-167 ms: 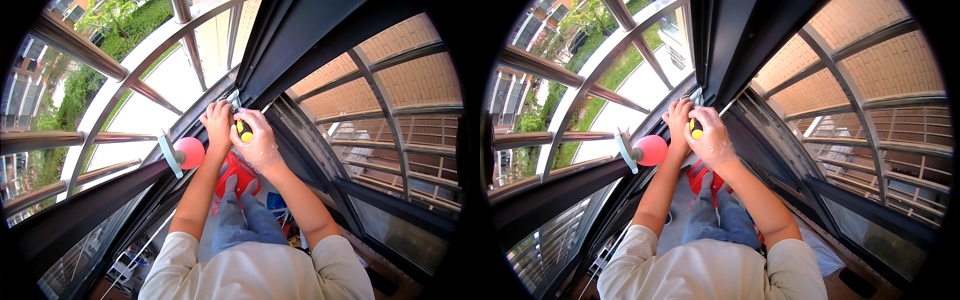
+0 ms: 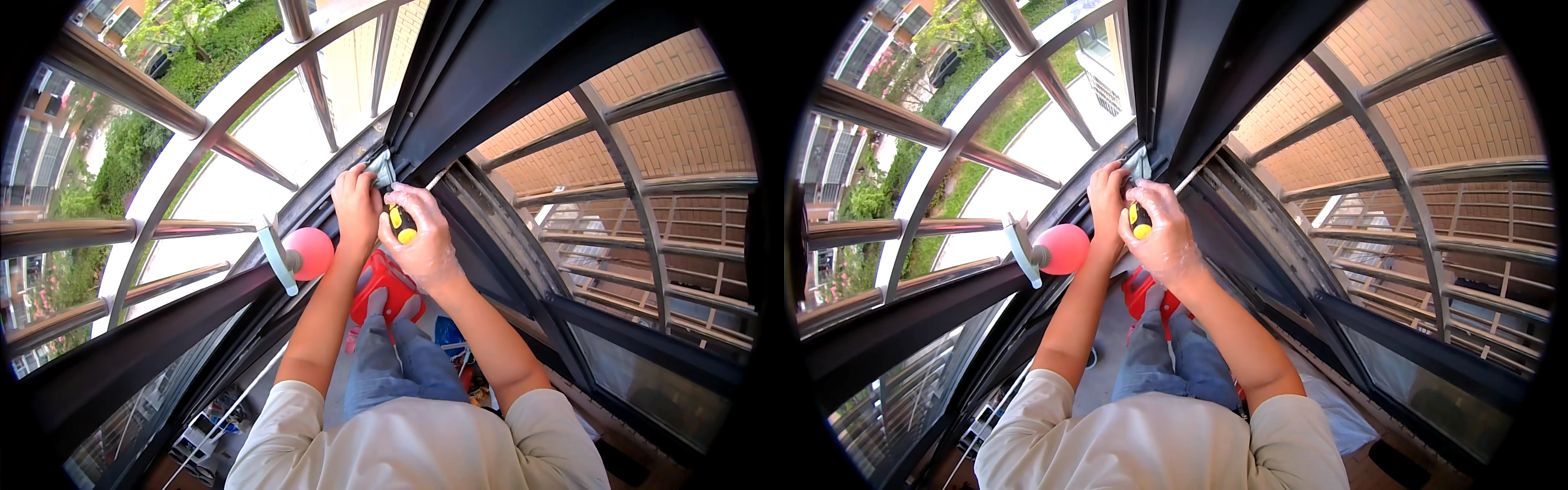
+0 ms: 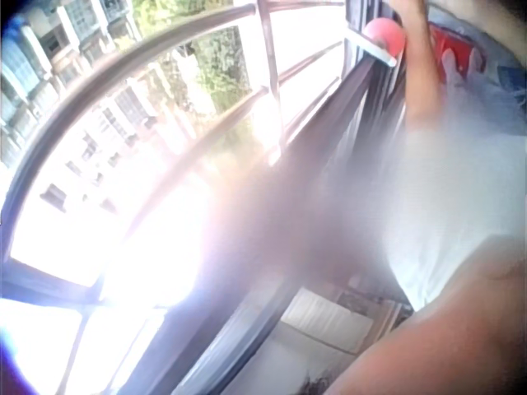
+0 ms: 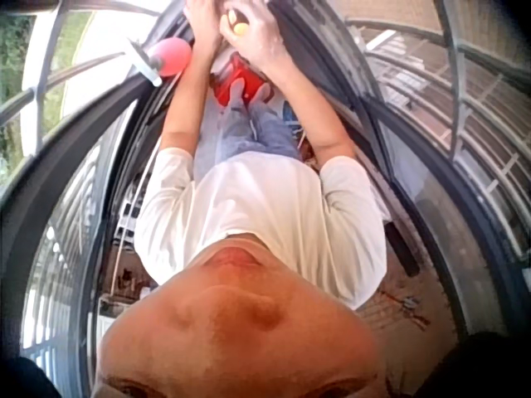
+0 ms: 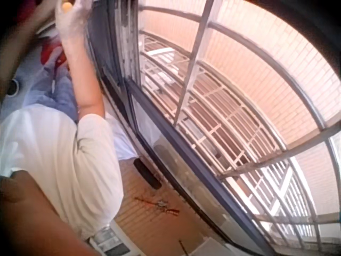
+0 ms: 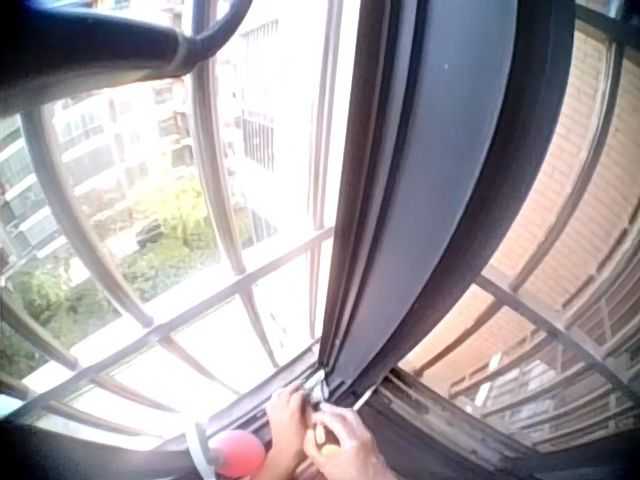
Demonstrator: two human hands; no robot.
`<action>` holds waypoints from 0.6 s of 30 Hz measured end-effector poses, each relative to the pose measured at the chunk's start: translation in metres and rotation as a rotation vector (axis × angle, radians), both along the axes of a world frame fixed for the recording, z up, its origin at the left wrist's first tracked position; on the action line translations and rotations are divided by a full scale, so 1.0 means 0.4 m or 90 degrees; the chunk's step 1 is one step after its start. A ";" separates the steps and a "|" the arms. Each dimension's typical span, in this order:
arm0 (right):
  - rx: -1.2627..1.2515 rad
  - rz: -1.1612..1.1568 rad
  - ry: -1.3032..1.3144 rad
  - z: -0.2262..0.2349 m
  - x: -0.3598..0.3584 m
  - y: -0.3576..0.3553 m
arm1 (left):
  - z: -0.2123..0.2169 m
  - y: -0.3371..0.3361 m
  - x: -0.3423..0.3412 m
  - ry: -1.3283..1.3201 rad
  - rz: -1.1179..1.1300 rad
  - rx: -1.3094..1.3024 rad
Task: The person cleans the upper metal frame of a balcony window using a cloth and a screwdriver. They stand on a red plastic stool to reach the high frame, scraping debris from the tracks with the screwdriver and wiping the area with a cloth.
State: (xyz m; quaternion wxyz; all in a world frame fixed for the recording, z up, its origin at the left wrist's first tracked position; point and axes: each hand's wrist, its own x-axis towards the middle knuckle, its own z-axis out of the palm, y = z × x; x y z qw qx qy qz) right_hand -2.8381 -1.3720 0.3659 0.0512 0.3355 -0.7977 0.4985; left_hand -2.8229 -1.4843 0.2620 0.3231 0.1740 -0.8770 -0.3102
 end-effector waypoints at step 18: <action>0.077 -0.025 -0.013 -0.052 -0.042 -0.081 | -0.015 0.007 -0.007 0.043 -0.036 0.250</action>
